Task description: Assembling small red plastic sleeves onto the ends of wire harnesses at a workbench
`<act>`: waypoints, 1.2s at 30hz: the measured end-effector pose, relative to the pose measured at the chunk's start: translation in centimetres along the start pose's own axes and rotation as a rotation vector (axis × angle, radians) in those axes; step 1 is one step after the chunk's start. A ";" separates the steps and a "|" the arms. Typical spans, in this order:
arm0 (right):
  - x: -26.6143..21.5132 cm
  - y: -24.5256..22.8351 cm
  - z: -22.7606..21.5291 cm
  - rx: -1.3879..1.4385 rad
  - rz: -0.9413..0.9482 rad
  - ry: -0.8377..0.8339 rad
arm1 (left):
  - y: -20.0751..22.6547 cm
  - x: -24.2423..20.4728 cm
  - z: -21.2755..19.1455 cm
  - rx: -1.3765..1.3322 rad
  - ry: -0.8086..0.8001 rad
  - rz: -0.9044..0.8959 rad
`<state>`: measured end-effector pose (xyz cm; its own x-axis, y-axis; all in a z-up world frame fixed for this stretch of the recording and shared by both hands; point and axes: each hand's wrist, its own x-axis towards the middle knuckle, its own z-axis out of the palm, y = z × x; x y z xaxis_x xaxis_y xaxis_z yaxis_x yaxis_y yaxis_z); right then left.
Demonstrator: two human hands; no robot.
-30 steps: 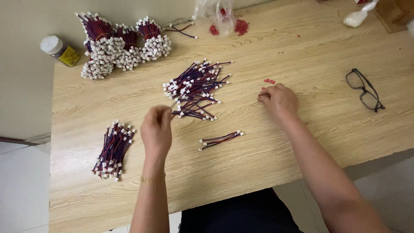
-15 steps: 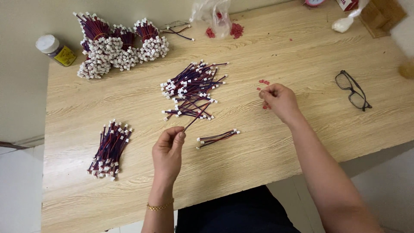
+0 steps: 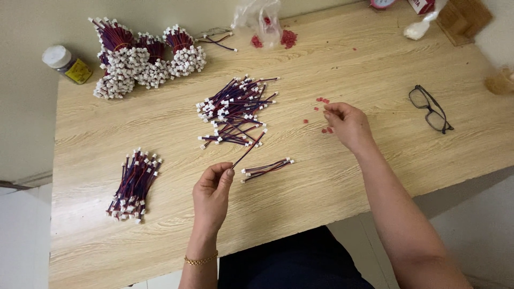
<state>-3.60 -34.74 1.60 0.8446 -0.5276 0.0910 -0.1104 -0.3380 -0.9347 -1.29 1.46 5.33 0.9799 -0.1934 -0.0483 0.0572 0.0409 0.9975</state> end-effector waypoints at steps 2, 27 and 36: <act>0.1 0.7 -1.0 -0.513 0.005 0.022 | -0.2 -0.1 0.0 0.000 -0.005 -0.007; -0.1 3.8 -2.1 -0.573 -0.088 0.041 | -1.1 -0.6 0.5 0.025 -0.028 -0.054; 2.0 0.4 -0.3 -0.720 0.103 0.036 | -0.1 -0.6 1.0 0.102 -0.047 -0.156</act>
<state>-2.15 -36.17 1.52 0.7946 -0.6059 0.0378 -0.5166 -0.7076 -0.4820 -2.05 0.64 5.34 0.9505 -0.2355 -0.2028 0.1858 -0.0924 0.9782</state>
